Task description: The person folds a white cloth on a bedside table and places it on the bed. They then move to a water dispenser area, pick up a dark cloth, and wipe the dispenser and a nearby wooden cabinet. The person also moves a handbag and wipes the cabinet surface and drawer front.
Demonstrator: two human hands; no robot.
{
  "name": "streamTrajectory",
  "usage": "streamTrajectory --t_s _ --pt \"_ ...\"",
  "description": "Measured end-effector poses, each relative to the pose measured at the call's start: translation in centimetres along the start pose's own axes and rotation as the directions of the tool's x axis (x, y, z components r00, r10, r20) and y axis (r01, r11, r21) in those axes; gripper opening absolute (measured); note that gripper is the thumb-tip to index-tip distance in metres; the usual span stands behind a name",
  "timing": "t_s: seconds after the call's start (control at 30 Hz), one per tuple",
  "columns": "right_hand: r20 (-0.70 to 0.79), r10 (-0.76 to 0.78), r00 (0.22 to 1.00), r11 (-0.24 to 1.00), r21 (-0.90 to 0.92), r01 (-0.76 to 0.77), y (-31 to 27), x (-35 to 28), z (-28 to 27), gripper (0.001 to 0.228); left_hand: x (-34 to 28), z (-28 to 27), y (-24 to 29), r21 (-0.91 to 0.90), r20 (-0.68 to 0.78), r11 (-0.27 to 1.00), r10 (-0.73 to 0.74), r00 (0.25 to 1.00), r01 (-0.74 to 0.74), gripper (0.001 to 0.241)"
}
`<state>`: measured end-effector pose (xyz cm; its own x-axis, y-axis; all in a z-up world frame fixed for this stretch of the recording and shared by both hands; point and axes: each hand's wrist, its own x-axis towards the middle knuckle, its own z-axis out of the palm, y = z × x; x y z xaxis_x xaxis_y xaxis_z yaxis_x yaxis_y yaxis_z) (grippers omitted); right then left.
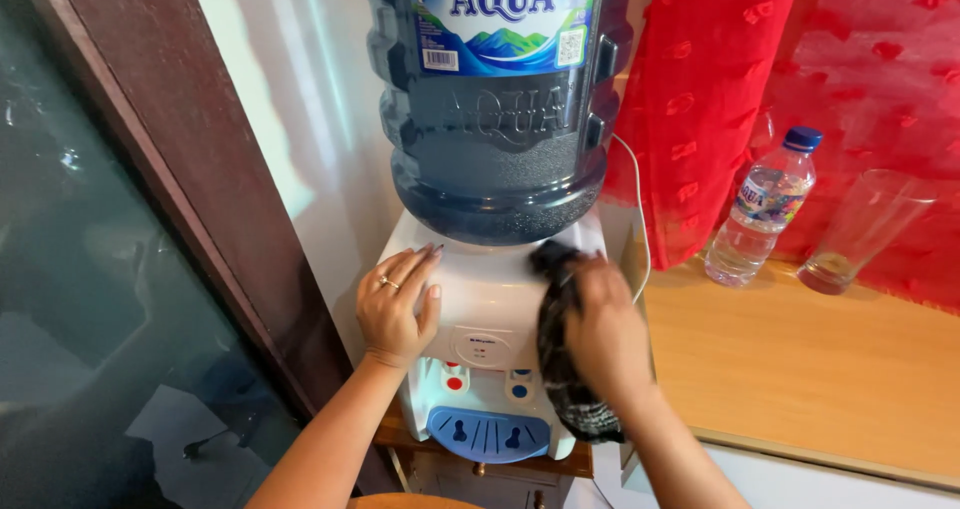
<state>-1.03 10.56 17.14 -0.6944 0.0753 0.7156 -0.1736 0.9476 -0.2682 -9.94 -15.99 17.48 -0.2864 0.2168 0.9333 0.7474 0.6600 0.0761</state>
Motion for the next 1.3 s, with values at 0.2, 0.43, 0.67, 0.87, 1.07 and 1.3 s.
streamTrajectory --t_s 0.2,0.43,0.67,0.87,1.07,1.3 --pt "-0.043 0.093 0.995 0.98 0.183 -0.084 -2.2 2.6 -3.0 0.052 0.0 0.2 0.2 0.014 -0.015 1.0 -0.006 1.0 0.006 0.034" --pt "0.025 -0.06 0.998 0.996 0.072 0.058 3.5 4.9 1.5 0.038 0.3 0.3 0.8 0.008 -0.013 0.999 -0.033 0.999 0.033 0.032" --pt "0.346 -0.141 0.927 0.99 0.037 0.137 22.0 13.8 17.5 0.027 -0.3 1.0 0.5 0.042 -0.051 0.998 -0.05 0.997 0.052 0.032" --pt "0.247 -0.21 0.946 0.972 0.161 0.174 24.7 14.2 19.6 0.029 0.1 0.6 0.6 0.029 -0.063 0.998 -0.048 0.997 0.049 0.032" --pt "0.278 0.209 0.938 0.964 0.102 -0.245 17.1 10.0 11.6 0.042 0.0 0.5 0.5 0.006 -0.061 0.999 -0.038 0.997 0.039 0.031" --pt "0.285 0.297 0.911 0.931 0.127 -0.343 8.1 5.4 3.1 0.049 -0.6 0.8 0.1 0.011 -0.08 1.0 -0.027 0.996 0.028 0.029"
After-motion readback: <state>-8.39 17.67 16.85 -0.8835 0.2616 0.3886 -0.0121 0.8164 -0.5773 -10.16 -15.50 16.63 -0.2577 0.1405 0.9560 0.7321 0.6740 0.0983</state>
